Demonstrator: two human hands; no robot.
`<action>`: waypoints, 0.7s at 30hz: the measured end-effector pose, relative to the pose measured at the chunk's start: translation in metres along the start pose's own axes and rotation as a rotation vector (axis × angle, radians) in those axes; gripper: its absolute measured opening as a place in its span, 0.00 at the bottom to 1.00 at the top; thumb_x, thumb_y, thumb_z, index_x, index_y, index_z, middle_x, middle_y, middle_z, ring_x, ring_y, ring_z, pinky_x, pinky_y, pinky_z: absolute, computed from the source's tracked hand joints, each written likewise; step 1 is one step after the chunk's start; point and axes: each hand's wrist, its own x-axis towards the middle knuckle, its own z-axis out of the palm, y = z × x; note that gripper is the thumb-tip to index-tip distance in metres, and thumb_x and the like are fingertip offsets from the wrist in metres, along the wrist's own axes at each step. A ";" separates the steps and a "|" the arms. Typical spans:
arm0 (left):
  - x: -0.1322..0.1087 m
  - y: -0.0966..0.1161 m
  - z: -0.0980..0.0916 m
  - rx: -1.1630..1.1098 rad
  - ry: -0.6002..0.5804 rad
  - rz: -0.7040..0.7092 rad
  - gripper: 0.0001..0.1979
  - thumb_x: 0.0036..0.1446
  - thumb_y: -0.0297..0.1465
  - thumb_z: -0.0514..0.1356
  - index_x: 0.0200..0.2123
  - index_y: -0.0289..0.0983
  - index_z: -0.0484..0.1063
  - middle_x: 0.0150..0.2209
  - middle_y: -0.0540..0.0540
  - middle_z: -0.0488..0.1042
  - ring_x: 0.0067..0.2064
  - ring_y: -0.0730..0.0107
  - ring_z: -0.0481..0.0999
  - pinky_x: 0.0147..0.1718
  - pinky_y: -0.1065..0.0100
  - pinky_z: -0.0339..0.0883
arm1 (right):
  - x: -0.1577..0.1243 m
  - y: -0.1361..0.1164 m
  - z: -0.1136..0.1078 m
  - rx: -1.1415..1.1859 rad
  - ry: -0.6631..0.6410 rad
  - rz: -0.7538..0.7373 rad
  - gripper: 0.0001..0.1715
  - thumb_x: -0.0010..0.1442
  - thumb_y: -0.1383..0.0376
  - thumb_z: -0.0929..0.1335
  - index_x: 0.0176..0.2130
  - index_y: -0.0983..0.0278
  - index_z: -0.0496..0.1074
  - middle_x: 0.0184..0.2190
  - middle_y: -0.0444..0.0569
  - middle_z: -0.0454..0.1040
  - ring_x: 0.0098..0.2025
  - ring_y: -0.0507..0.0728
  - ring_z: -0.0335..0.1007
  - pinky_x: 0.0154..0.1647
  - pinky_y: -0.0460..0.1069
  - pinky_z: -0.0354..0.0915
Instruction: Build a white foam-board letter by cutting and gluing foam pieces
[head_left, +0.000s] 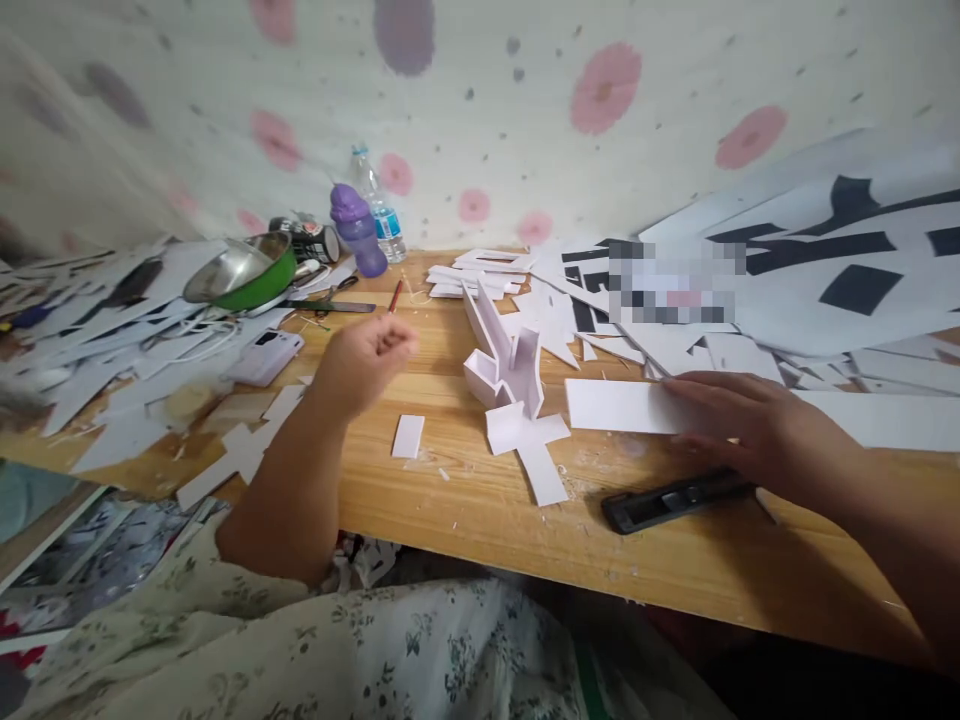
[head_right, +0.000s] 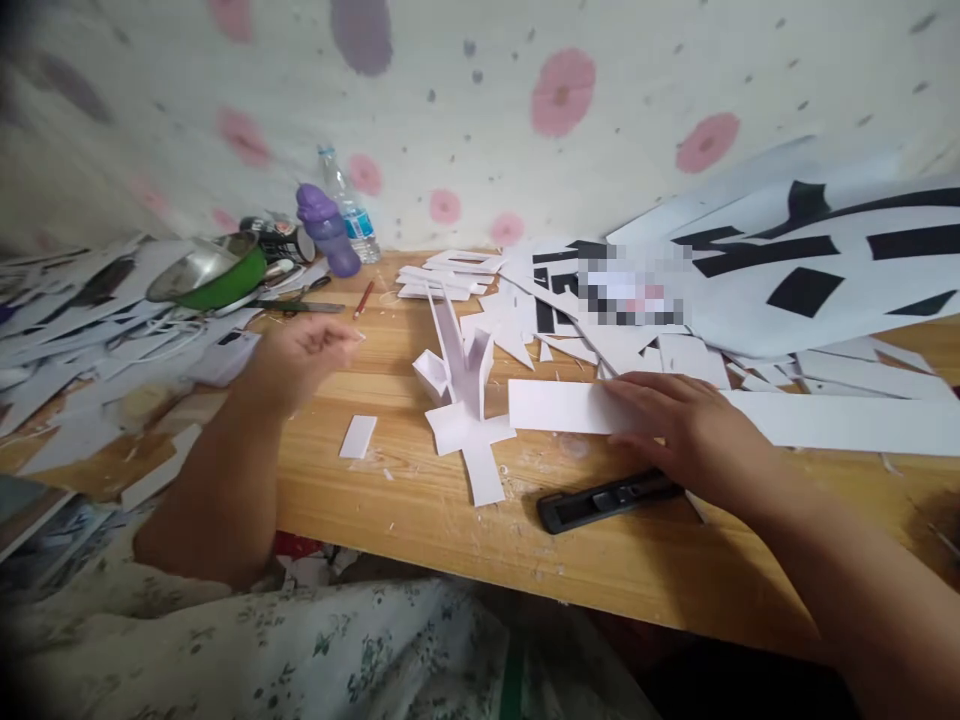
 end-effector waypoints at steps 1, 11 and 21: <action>-0.009 -0.003 -0.005 0.095 -0.132 -0.021 0.07 0.46 0.34 0.62 0.28 0.37 0.74 0.24 0.52 0.75 0.26 0.73 0.73 0.27 0.70 0.67 | 0.002 -0.002 -0.004 -0.007 0.037 -0.014 0.27 0.62 0.52 0.61 0.60 0.51 0.62 0.50 0.52 0.72 0.47 0.68 0.71 0.43 0.63 0.71; -0.067 -0.048 -0.019 0.442 -0.523 -0.002 0.25 0.46 0.42 0.63 0.48 0.40 0.71 0.51 0.42 0.70 0.53 0.52 0.69 0.55 0.54 0.61 | 0.015 -0.029 -0.051 -0.107 0.268 -0.005 0.26 0.61 0.58 0.66 0.57 0.61 0.65 0.50 0.58 0.71 0.49 0.67 0.69 0.46 0.60 0.69; -0.080 -0.003 -0.011 0.300 -0.426 -0.160 0.23 0.41 0.34 0.65 0.41 0.40 0.60 0.28 0.54 0.70 0.29 0.67 0.72 0.29 0.67 0.65 | 0.010 -0.017 -0.027 -0.128 0.042 -0.044 0.24 0.60 0.62 0.65 0.56 0.57 0.66 0.50 0.54 0.73 0.49 0.67 0.67 0.51 0.62 0.60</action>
